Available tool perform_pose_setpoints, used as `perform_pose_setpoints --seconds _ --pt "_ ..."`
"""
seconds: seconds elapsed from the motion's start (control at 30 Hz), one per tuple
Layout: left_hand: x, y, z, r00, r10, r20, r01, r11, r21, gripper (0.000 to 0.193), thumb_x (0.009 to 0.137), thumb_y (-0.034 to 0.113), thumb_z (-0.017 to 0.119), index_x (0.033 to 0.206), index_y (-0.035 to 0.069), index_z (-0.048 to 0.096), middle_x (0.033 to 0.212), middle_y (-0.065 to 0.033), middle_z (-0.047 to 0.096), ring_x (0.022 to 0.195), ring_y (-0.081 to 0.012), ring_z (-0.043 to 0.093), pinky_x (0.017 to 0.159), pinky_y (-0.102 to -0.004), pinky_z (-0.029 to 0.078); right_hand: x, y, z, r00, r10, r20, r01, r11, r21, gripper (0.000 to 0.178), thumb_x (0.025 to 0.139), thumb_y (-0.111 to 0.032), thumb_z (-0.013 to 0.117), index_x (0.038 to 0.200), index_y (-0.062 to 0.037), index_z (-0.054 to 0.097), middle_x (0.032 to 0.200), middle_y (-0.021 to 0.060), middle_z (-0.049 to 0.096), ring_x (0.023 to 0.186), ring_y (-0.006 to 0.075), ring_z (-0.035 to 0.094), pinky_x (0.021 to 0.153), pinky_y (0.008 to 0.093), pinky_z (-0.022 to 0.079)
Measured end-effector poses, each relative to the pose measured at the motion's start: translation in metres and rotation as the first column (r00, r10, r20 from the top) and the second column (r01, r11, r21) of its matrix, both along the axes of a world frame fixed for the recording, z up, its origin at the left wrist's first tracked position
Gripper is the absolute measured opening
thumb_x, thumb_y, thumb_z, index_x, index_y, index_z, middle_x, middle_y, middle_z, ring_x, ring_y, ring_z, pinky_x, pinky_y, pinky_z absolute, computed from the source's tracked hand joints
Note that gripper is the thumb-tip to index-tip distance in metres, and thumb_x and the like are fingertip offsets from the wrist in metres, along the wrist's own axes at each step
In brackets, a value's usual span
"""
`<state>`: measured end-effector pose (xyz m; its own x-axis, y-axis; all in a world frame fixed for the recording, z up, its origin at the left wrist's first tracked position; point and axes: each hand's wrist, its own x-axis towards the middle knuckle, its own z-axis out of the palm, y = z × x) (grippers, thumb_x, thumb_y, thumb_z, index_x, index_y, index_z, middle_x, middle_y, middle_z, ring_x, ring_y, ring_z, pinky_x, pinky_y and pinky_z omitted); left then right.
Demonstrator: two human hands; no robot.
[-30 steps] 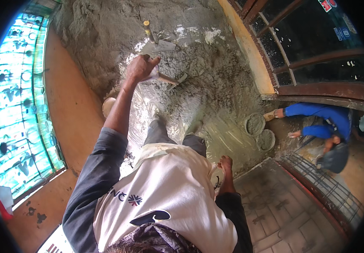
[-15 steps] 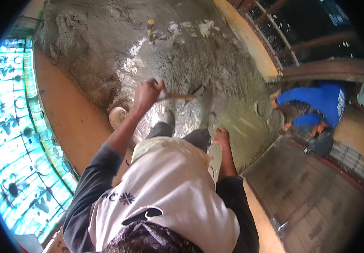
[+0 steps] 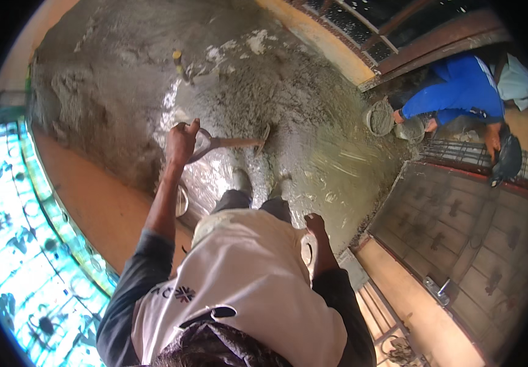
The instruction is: The person pours water from a bucket onto a pile of dry cement and then uses a hoe to mix the materials together on the floor. Another person assists by carrying away buckets filled with the mixed concrete.
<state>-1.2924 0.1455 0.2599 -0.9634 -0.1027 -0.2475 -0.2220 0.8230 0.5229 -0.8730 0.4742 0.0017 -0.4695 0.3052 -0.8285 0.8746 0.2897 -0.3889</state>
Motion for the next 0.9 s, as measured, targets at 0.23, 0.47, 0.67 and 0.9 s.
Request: perform_pose_setpoints --seconds 0.23,0.47,0.67,0.9 --pt "0.018 0.054 0.117 0.941 -0.283 -0.185 0.268 0.958 -0.102 0.044 0.088 0.045 0.06 0.079 0.002 0.067 0.067 -0.0186 0.064 0.066 -0.0352 0.065 0.063 -0.0471 0.05 0.036 0.034 0.015 0.918 -0.392 0.055 0.396 0.914 -0.093 0.024 0.091 -0.025 0.057 0.106 -0.0061 0.061 0.073 0.0102 0.062 0.053 0.0218 0.063 0.045 0.0348 0.053" --pt "0.033 0.103 -0.005 0.98 -0.129 -0.153 0.14 0.988 0.061 0.052 0.087 0.046 0.062 0.073 -0.003 0.063 0.058 -0.0185 0.059 0.055 -0.0288 0.059 0.053 -0.0406 0.044 0.015 0.068 0.012 0.986 -0.014 -0.165 0.022 0.999 0.048 0.032 0.089 -0.03 0.055 0.099 -0.0016 0.065 0.071 0.0113 0.066 0.055 0.0212 0.067 0.053 0.0345 0.053" --pt "0.034 0.157 0.08 0.907 -0.368 -0.203 0.359 0.93 -0.082 0.055 0.089 0.051 0.057 0.071 -0.001 0.063 0.054 -0.0122 0.059 0.048 -0.0246 0.055 0.05 -0.0412 0.043 0.035 0.113 0.025 0.96 -0.257 -0.111 0.264 0.963 0.054 0.029 0.09 -0.029 0.056 0.103 -0.0043 0.064 0.07 0.0116 0.066 0.055 0.0204 0.066 0.05 0.0329 0.054" --pt "0.029 0.189 0.006 0.941 -0.307 -0.14 0.32 0.944 0.084 0.054 0.086 0.047 0.059 0.074 -0.005 0.062 0.062 -0.0217 0.06 0.058 -0.0388 0.06 0.058 -0.0486 0.044 0.066 0.119 0.002 0.974 -0.121 -0.19 0.142 0.985 0.098 0.03 0.09 -0.029 0.056 0.106 -0.0048 0.064 0.072 0.0116 0.065 0.058 0.0207 0.067 0.05 0.0348 0.057"
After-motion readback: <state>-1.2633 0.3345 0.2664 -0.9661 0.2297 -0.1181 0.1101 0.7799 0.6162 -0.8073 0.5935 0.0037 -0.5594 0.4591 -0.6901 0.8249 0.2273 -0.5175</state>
